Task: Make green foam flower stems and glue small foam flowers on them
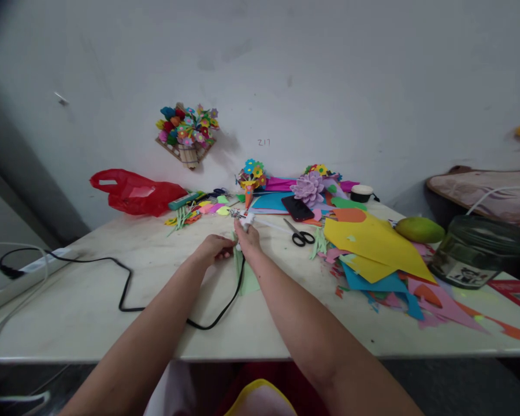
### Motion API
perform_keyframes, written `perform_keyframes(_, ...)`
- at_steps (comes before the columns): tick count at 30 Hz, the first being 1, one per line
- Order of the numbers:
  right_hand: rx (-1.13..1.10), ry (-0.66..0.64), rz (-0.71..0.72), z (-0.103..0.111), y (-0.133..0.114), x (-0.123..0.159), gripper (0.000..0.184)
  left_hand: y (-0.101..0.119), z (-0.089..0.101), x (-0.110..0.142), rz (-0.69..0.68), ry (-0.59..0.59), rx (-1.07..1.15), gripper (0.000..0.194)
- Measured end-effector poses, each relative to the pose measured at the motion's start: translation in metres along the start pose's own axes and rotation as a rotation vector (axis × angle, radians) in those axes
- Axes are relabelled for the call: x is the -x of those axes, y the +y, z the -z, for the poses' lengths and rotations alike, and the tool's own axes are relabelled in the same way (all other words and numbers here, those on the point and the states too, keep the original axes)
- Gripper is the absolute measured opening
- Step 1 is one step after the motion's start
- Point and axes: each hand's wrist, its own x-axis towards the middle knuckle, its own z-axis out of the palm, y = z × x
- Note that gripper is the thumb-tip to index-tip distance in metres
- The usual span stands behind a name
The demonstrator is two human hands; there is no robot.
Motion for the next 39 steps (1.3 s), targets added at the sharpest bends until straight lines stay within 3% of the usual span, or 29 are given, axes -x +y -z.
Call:
perform_keyframes(4,-0.103,0.018,-0.007,-0.001,-0.004,0.000,0.045,0.000,0.004,-0.004,0.018,0.061,-0.017,0.016)
perform_keyframes(8,-0.181,0.065,-0.061,0.002,-0.013,0.000,0.040,0.001,0.021,-0.011,-0.029,0.339,0.147,0.008)
perform_keyframes(14,0.131,0.103,-0.077,0.012,-0.019,-0.005,0.043,0.011,0.045,-0.009,-0.277,0.608,0.587,0.010)
perform_keyframes(20,0.754,0.036,0.031,0.017,-0.026,-0.005,0.029,0.022,0.075,-0.001,-0.522,0.594,1.011,0.013)
perform_keyframes(25,0.987,-0.089,0.200,0.011,-0.021,-0.002,0.046,0.033,0.096,0.004,-0.530,0.522,1.227,0.011)
perform_keyframes(29,1.140,-0.155,0.291,-0.002,-0.016,0.004,0.043,0.048,0.082,0.010,-0.479,0.393,1.229,0.013)
perform_keyframes(35,1.189,-0.275,0.466,-0.036,-0.018,0.012,0.038,0.061,0.030,0.014,-0.376,0.187,1.212,0.014)
perform_keyframes(39,1.114,-0.316,0.440,-0.052,-0.016,0.007,0.030,0.055,0.005,0.008,-0.335,0.158,1.206,0.011)
